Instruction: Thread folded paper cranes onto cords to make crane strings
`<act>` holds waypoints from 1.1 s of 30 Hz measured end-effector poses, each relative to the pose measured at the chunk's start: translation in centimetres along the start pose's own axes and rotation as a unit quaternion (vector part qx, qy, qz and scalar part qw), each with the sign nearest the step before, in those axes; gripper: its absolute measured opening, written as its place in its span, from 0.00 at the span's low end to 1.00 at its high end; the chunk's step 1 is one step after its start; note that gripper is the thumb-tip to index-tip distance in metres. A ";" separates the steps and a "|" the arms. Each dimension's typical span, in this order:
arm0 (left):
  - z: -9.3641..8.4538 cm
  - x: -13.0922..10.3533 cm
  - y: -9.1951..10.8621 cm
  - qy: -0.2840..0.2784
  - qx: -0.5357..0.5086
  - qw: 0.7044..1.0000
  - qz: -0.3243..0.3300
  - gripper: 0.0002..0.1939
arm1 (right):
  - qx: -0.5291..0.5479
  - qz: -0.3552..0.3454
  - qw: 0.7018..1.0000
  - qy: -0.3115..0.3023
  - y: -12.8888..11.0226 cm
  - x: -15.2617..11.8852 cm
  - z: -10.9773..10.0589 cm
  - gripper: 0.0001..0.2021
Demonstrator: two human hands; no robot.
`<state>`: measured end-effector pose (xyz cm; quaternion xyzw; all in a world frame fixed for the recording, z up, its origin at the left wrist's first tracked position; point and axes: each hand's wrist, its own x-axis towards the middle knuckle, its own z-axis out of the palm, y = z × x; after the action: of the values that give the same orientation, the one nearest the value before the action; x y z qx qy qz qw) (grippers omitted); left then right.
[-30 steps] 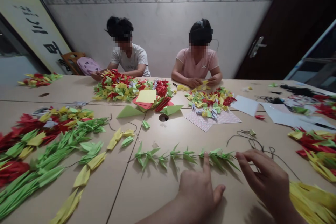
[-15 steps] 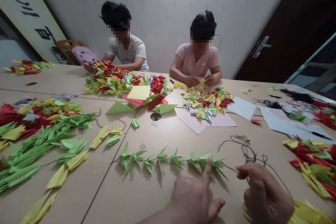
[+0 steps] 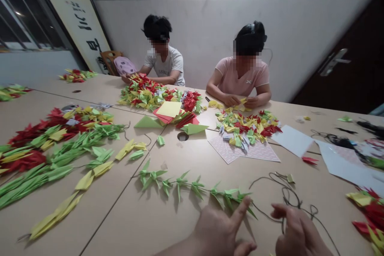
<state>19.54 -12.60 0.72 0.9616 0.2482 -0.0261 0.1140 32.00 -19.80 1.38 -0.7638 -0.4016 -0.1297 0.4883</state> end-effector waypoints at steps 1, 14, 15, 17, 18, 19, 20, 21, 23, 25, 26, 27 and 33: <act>-0.3 -0.7 -0.4 0.010 -0.001 1.000 0.013 0.41 | -0.045 0.004 0.999 -0.018 0.7 0.4 -0.1 0.09; -5.7 -12.0 -22.0 0.246 -0.064 0.961 -0.106 0.25 | -0.128 -0.046 0.938 -0.318 3.2 0.5 2.8 0.11; -5.3 -12.0 -22.6 0.214 -0.072 0.970 -0.088 0.29 | -0.122 -0.048 0.937 -0.324 2.9 0.5 2.7 0.10; -4.5 -12.0 -22.9 0.173 -0.075 0.981 -0.052 0.35 | -0.118 -0.050 0.934 -0.332 2.5 0.7 2.6 0.10; -4.2 -11.9 -22.7 0.163 -0.071 0.983 -0.036 0.37 | -0.121 -0.050 0.933 -0.334 2.3 0.7 2.5 0.10; -4.0 -11.9 -22.5 0.156 -0.067 0.985 -0.026 0.37 | -0.126 -0.049 0.932 -0.336 2.2 0.8 2.4 0.10; -3.9 -11.9 -22.2 0.156 -0.066 0.985 -0.024 0.36 | -0.130 -0.050 0.930 -0.340 2.0 0.8 2.4 0.10; -3.8 -11.9 -21.9 0.158 -0.070 0.984 -0.027 0.34 | -0.133 -0.052 0.927 -0.346 1.9 0.9 2.5 0.10; -3.7 -11.8 -21.5 0.159 -0.084 0.983 -0.039 0.26 | -0.141 -0.051 0.922 -0.358 1.7 1.1 2.6 0.10; -3.7 -11.7 -21.4 0.160 -0.095 0.981 -0.054 0.19 | -0.145 -0.045 0.920 -0.360 1.8 1.2 2.8 0.12; -3.7 -11.6 -21.5 0.165 -0.097 0.980 -0.062 0.17 | -0.147 -0.042 0.921 -0.360 1.9 1.3 2.9 0.14; -3.7 -11.4 -21.6 0.170 -0.099 0.978 -0.071 0.15 | -0.148 -0.038 0.920 -0.359 2.1 1.4 3.0 0.15; -3.9 -10.7 -22.1 0.203 -0.095 0.966 -0.125 0.14 | -0.175 -0.020 0.929 -0.326 2.7 1.2 3.0 0.16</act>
<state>-0.51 2.03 1.13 0.8926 0.3860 0.1798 0.1480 34.19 -17.18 -1.11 -0.8293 -0.5245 0.0480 0.1864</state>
